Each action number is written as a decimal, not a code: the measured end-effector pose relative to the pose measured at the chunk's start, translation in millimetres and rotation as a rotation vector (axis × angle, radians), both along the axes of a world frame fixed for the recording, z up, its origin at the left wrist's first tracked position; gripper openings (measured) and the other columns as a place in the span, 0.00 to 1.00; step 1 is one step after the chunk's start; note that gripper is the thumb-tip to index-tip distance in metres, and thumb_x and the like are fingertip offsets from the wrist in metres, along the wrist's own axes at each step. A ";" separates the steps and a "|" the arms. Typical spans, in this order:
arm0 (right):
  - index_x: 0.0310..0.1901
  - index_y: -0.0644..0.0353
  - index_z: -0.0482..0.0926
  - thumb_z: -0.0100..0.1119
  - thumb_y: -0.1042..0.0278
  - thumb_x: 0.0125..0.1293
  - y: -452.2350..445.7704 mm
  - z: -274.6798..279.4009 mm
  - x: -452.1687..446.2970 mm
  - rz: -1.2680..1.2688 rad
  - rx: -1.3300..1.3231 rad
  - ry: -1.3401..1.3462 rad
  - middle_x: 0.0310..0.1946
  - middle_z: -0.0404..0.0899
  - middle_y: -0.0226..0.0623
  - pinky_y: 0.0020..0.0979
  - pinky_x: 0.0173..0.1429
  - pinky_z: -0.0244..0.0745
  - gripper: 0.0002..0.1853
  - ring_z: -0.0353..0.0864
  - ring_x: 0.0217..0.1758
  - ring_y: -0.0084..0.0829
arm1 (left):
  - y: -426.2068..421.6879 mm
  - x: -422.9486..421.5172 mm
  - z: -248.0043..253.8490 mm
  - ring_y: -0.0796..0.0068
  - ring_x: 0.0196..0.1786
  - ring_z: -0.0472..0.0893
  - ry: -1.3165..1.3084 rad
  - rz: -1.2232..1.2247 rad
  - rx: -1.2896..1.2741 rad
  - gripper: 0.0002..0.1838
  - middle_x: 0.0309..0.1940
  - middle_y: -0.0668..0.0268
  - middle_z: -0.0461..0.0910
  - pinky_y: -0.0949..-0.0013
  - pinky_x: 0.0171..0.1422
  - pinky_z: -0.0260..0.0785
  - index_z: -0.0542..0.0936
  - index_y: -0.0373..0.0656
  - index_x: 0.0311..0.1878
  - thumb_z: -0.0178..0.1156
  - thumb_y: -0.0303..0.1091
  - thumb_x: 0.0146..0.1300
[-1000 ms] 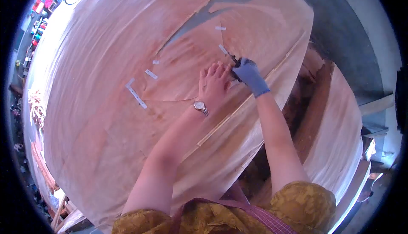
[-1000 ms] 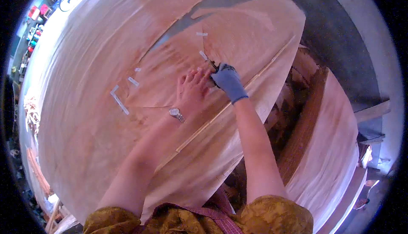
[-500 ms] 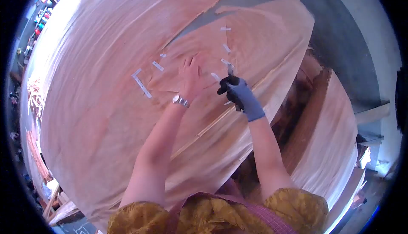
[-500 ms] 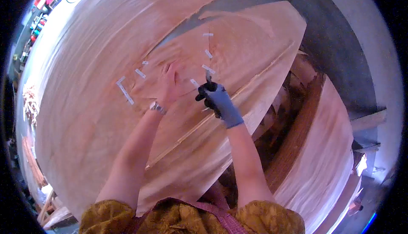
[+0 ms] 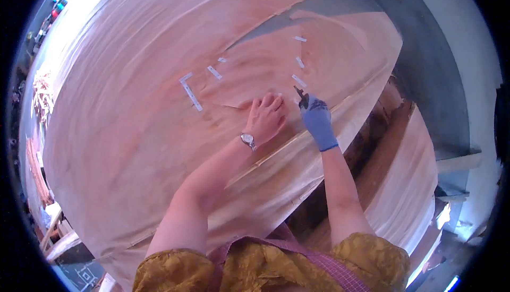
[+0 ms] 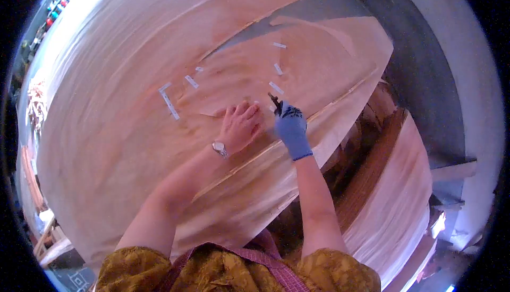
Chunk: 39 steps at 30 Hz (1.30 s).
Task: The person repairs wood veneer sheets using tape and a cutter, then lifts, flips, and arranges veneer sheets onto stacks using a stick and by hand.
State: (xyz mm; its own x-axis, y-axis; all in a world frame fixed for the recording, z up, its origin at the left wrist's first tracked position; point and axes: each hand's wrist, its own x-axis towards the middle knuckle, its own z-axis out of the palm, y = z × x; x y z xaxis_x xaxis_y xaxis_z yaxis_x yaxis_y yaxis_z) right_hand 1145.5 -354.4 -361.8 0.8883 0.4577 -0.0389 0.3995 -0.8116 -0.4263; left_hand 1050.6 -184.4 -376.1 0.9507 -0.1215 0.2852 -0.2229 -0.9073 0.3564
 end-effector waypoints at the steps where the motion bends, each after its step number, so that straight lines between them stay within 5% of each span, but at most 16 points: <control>1: 0.37 0.59 0.77 0.58 0.65 0.65 6.1 7.0 2.5 -0.022 0.071 0.105 0.29 0.83 0.43 0.41 0.31 0.76 0.07 0.84 0.30 0.43 | 6.2 2.0 4.2 0.64 0.63 0.70 0.029 -0.024 -0.020 0.23 0.58 0.62 0.74 0.58 0.61 0.62 0.75 0.45 0.58 0.60 0.38 0.58; 3: 0.36 0.59 0.76 0.60 0.65 0.65 35.7 12.1 -8.1 -0.076 0.493 0.567 0.28 0.83 0.41 0.35 0.27 0.74 0.07 0.84 0.28 0.36 | 38.6 4.6 -83.3 0.60 0.56 0.73 0.216 0.267 -0.694 0.23 0.54 0.60 0.76 0.57 0.58 0.65 0.75 0.46 0.60 0.58 0.31 0.59; 5: 0.36 0.61 0.76 0.62 0.64 0.64 79.1 20.9 -25.1 -0.112 0.700 0.819 0.27 0.82 0.38 0.29 0.23 0.72 0.09 0.83 0.26 0.28 | 69.4 -11.1 -68.7 0.56 0.53 0.75 0.025 0.566 -0.825 0.25 0.51 0.57 0.77 0.58 0.56 0.67 0.74 0.46 0.61 0.56 0.25 0.58; 6: 0.37 0.62 0.76 0.63 0.64 0.64 101.0 25.9 -30.8 -0.109 0.688 0.840 0.27 0.82 0.37 0.26 0.21 0.71 0.10 0.82 0.25 0.24 | 80.5 -25.5 -12.7 0.55 0.53 0.75 -0.253 0.713 -0.609 0.27 0.51 0.56 0.77 0.59 0.55 0.68 0.74 0.46 0.62 0.55 0.23 0.57; 9: 0.39 0.64 0.77 0.63 0.59 0.63 141.4 24.7 -37.4 -0.066 0.457 0.817 0.28 0.83 0.42 0.31 0.25 0.74 0.15 0.83 0.25 0.30 | 89.8 -51.9 9.9 0.57 0.59 0.74 -0.133 0.592 -0.496 0.30 0.52 0.56 0.77 0.58 0.59 0.66 0.72 0.47 0.64 0.56 0.22 0.56; 12: 0.38 0.67 0.77 0.63 0.54 0.61 129.1 -59.4 -27.7 0.077 0.232 0.394 0.27 0.83 0.47 0.37 0.29 0.75 0.20 0.84 0.27 0.39 | 71.8 -63.5 11.9 0.60 0.66 0.70 0.066 0.399 -0.239 0.30 0.59 0.59 0.75 0.52 0.65 0.62 0.70 0.48 0.66 0.58 0.26 0.57; 15: 0.34 0.67 0.78 0.62 0.50 0.60 110.0 -32.8 -40.3 -0.002 0.105 0.321 0.27 0.82 0.51 0.41 0.33 0.76 0.22 0.83 0.29 0.46 | 65.5 -78.0 10.7 0.61 0.70 0.66 0.064 0.302 -0.062 0.31 0.65 0.61 0.70 0.45 0.70 0.55 0.70 0.51 0.67 0.61 0.35 0.57; 18: 0.36 0.65 0.78 0.64 0.65 0.61 94.5 -38.7 -53.0 -0.143 0.384 0.528 0.23 0.82 0.37 0.28 0.24 0.73 0.11 0.79 0.20 0.25 | 64.6 -84.4 6.3 0.59 0.73 0.61 0.061 0.254 -0.037 0.35 0.70 0.63 0.65 0.42 0.73 0.48 0.65 0.61 0.71 0.62 0.41 0.59; 21: 0.33 0.65 0.79 0.61 0.58 0.61 92.2 -46.4 -78.0 -0.267 0.565 0.553 0.24 0.82 0.45 0.38 0.31 0.76 0.15 0.82 0.26 0.38 | 65.3 -86.4 8.1 0.55 0.73 0.60 0.102 0.242 -0.011 0.35 0.71 0.62 0.63 0.41 0.73 0.48 0.65 0.61 0.71 0.63 0.44 0.59; 28: 0.38 0.60 0.78 0.61 0.64 0.64 96.4 2.3 -104.4 -0.420 0.669 0.603 0.24 0.79 0.31 0.26 0.24 0.69 0.08 0.76 0.21 0.22 | 71.7 -86.9 7.3 0.55 0.73 0.60 0.106 0.230 -0.087 0.33 0.70 0.60 0.63 0.41 0.73 0.49 0.67 0.58 0.70 0.62 0.43 0.60; 31: 0.40 0.59 0.76 0.61 0.65 0.65 141.6 10.3 -76.4 -0.243 0.829 0.626 0.23 0.78 0.29 0.24 0.23 0.67 0.08 0.73 0.19 0.21 | 95.4 -90.8 -5.8 0.55 0.73 0.61 0.024 0.326 -0.123 0.32 0.69 0.59 0.65 0.44 0.73 0.50 0.68 0.52 0.69 0.61 0.44 0.60; 35: 0.41 0.60 0.76 0.64 0.61 0.63 234.8 -15.8 -31.9 0.032 0.697 0.612 0.32 0.83 0.38 0.33 0.31 0.76 0.13 0.83 0.28 0.30 | 112.6 -101.2 -10.4 0.56 0.72 0.62 -0.038 0.482 -0.043 0.31 0.68 0.57 0.67 0.48 0.72 0.52 0.71 0.44 0.66 0.59 0.45 0.60; 38: 0.44 0.58 0.77 0.67 0.52 0.58 272.9 -19.4 -24.5 0.211 0.193 0.037 0.38 0.85 0.41 0.39 0.40 0.78 0.20 0.85 0.37 0.40 | 118.8 -102.0 -13.9 0.57 0.72 0.63 -0.030 0.459 -0.053 0.31 0.67 0.57 0.68 0.49 0.71 0.53 0.72 0.43 0.64 0.59 0.46 0.58; 39: 0.48 0.59 0.76 0.68 0.46 0.55 273.7 -3.1 -24.4 0.176 -0.091 0.133 0.46 0.83 0.45 0.44 0.51 0.76 0.27 0.83 0.48 0.47 | 119.9 -101.8 -14.6 0.57 0.71 0.63 -0.029 0.454 -0.054 0.31 0.67 0.58 0.69 0.49 0.71 0.53 0.72 0.43 0.64 0.59 0.46 0.58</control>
